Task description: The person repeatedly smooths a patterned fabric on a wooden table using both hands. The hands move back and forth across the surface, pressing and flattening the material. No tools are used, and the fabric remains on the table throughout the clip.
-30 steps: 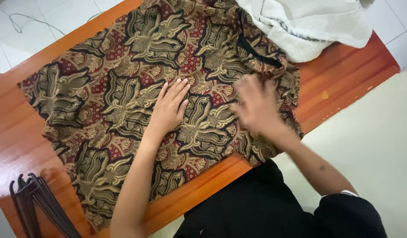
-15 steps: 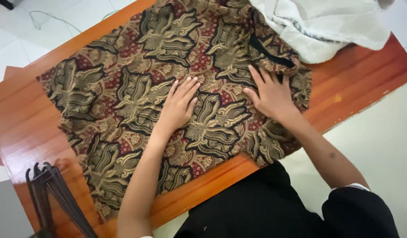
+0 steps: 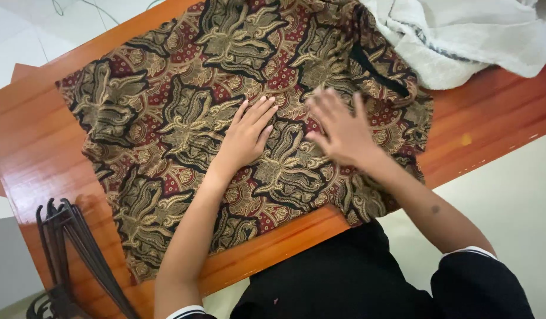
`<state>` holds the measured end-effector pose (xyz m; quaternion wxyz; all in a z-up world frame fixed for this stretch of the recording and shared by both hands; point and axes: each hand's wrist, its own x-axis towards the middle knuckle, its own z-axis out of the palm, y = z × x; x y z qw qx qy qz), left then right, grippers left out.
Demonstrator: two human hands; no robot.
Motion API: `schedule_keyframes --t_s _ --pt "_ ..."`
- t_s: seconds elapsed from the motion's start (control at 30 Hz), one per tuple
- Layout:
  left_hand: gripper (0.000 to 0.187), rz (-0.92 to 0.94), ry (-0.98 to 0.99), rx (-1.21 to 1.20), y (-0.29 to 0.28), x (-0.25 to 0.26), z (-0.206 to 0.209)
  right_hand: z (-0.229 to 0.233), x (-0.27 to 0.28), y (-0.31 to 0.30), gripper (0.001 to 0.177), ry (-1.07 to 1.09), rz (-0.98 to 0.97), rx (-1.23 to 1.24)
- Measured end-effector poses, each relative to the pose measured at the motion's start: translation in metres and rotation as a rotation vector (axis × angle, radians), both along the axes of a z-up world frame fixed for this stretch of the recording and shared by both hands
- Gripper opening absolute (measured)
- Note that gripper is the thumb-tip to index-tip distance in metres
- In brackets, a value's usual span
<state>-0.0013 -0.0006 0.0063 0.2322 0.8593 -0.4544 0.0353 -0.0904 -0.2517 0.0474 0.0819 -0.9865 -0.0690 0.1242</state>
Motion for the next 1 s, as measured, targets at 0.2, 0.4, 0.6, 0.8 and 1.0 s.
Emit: schedule_keyframes --t_s 0.2,0.4,0.6,0.8,1.0 --pt "0.057 0.196 -0.066 0.521 -0.022 -0.035 0.050 0.005 -0.007 0.014 0.074 -0.143 -0.070 0.117" --pt "0.079 0.036 -0.011 0.317 -0.041 -0.086 0.010 -0.040 -0.008 0.010 0.067 -0.206 0.206 0.071" --pt "0.077 0.314 0.045 0.278 0.041 -0.072 0.004 -0.036 -0.009 0.012 0.067 -0.090 0.166 0.121" --pt "0.083 0.856 0.190 0.564 0.099 -0.066 0.026 -0.026 -0.005 0.019 0.070 -0.091 0.142 0.019" --pt "0.072 0.430 0.134 0.386 0.019 -0.056 0.041 -0.039 0.028 0.071 0.067 -0.161 0.265 0.088"
